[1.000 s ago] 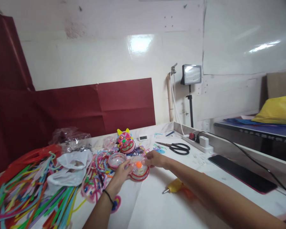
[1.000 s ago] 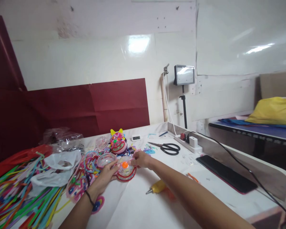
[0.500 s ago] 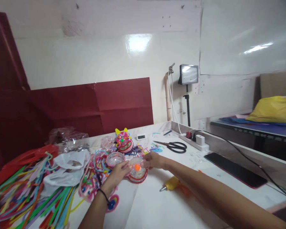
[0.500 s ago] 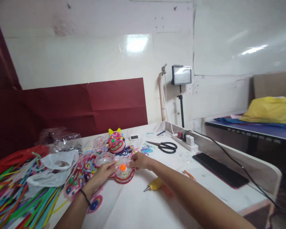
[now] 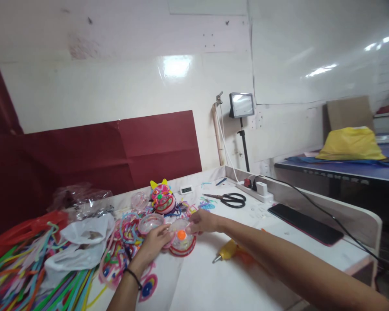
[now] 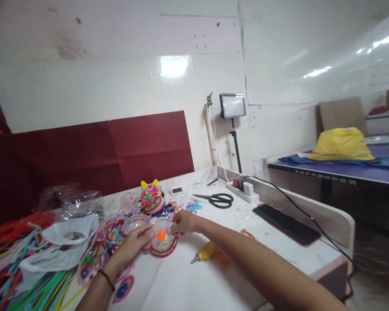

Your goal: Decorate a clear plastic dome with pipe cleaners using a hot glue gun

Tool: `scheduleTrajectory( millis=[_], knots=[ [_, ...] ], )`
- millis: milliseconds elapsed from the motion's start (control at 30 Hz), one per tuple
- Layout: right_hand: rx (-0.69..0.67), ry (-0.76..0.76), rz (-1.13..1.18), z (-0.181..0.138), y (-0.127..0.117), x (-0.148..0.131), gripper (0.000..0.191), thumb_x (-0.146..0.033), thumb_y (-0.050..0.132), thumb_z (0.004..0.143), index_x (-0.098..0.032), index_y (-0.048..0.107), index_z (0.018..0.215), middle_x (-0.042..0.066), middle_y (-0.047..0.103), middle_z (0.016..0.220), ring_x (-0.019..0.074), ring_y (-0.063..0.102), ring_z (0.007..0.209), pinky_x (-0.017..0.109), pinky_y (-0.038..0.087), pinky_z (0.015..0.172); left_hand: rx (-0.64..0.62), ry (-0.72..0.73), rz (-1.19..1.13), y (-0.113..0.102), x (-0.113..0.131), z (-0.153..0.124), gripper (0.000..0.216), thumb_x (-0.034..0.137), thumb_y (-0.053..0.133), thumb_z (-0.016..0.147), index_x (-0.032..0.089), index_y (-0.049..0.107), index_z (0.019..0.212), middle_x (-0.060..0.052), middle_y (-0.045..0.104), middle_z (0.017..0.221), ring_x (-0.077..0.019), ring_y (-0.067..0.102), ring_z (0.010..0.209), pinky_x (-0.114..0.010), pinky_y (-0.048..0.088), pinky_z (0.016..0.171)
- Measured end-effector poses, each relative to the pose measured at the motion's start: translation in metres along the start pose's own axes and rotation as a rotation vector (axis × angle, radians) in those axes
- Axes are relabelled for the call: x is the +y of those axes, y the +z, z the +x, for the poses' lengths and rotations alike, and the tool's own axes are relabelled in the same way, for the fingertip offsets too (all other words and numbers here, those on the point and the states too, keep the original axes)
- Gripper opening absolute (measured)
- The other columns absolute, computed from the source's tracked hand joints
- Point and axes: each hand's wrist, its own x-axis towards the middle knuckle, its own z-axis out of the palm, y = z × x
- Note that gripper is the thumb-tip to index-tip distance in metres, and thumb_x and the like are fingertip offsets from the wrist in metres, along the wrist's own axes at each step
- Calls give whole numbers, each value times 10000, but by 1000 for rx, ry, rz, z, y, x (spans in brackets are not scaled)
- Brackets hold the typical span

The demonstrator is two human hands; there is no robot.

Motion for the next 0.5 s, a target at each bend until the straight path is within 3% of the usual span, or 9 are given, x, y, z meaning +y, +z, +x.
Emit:
scheduleTrajectory(
  millis=[67,167,300,500],
  knots=[
    [4,-1,10,0,0,2,439,-519,816,549,-160,563,554,-39,571,542,100,543,533,219,468,534,-10,1,-6,1,-2,0,665,536,734,664,94,586,1138,-3,641,690,-164,619,582,-233,448,448],
    [13,4,28,2,2,7,450,-528,829,522,-156,587,599,-44,570,543,100,538,531,226,470,542,-15,15,-19,2,-3,-2,589,535,737,659,141,549,1054,61,551,615,-112,546,494,-191,385,392],
    [25,32,65,4,4,12,491,-523,843,509,-150,618,735,-55,567,553,101,549,534,233,478,551,-17,15,-31,3,-2,-4,495,508,743,672,177,521,967,65,552,644,-84,524,483,-163,359,381],
    [26,100,110,4,3,11,667,-516,875,460,-141,585,928,-49,594,642,113,600,580,240,514,562,-26,-16,-47,2,-7,-2,569,482,776,649,149,533,1042,49,567,707,-62,503,466,-163,341,372]
  ],
)
